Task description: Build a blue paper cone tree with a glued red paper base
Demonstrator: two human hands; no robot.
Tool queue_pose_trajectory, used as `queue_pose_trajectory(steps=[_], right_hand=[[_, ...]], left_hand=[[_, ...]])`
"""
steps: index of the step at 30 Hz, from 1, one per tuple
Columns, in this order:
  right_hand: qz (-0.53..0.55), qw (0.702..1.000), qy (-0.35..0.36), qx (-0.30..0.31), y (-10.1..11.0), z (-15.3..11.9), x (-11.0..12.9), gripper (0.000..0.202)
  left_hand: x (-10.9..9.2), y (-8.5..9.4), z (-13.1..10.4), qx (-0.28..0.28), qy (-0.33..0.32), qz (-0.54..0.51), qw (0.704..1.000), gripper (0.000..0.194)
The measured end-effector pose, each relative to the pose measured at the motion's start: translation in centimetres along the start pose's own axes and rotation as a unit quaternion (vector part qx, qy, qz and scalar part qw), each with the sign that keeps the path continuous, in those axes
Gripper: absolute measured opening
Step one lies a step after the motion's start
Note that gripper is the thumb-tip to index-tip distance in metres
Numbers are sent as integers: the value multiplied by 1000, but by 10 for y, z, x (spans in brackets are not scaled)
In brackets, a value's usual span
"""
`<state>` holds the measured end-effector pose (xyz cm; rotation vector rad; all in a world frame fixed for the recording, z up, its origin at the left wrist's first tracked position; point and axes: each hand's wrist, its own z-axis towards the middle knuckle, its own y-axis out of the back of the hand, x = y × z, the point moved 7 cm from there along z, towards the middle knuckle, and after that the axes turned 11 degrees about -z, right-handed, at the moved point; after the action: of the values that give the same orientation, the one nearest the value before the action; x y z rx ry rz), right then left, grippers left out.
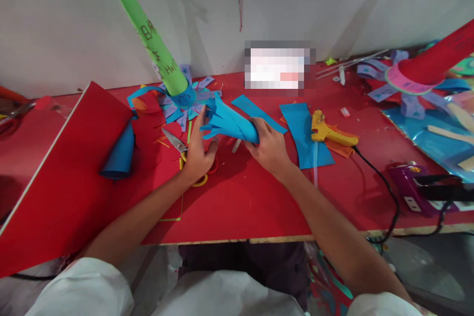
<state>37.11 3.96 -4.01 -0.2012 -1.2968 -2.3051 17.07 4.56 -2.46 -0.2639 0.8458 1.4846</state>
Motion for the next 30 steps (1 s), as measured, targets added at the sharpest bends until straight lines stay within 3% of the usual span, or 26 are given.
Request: queue_pose_trajectory(steps=[6,11,14,17,21,25,30], right_hand=[[4,1000,-22,-3,0,-1,0,47],[23,999,-31,4,-3,-4,3,50],[34,999,-20,-18,2,-2,5,44],[10,1000,13,-22,7,3,6,32],[-44,999,20,-10,9,7,2,36],[-55,998,23,12,4,6,4,39],[-28,998,48,39,-3,4,13,43]], left_hand=[[0,-8,0,33,29,23,999,70],[4,-12,-5,49,54,33,997,43],[10,-3,-4,7,75,31,997,31],[19,13,-2,-83,103,-34,991,23],[38,21,-5,-172,204,-169,949,36],[33,15,-3,-162,205,-185,947,52],[25,11,0,-140,200,-202,948,49]])
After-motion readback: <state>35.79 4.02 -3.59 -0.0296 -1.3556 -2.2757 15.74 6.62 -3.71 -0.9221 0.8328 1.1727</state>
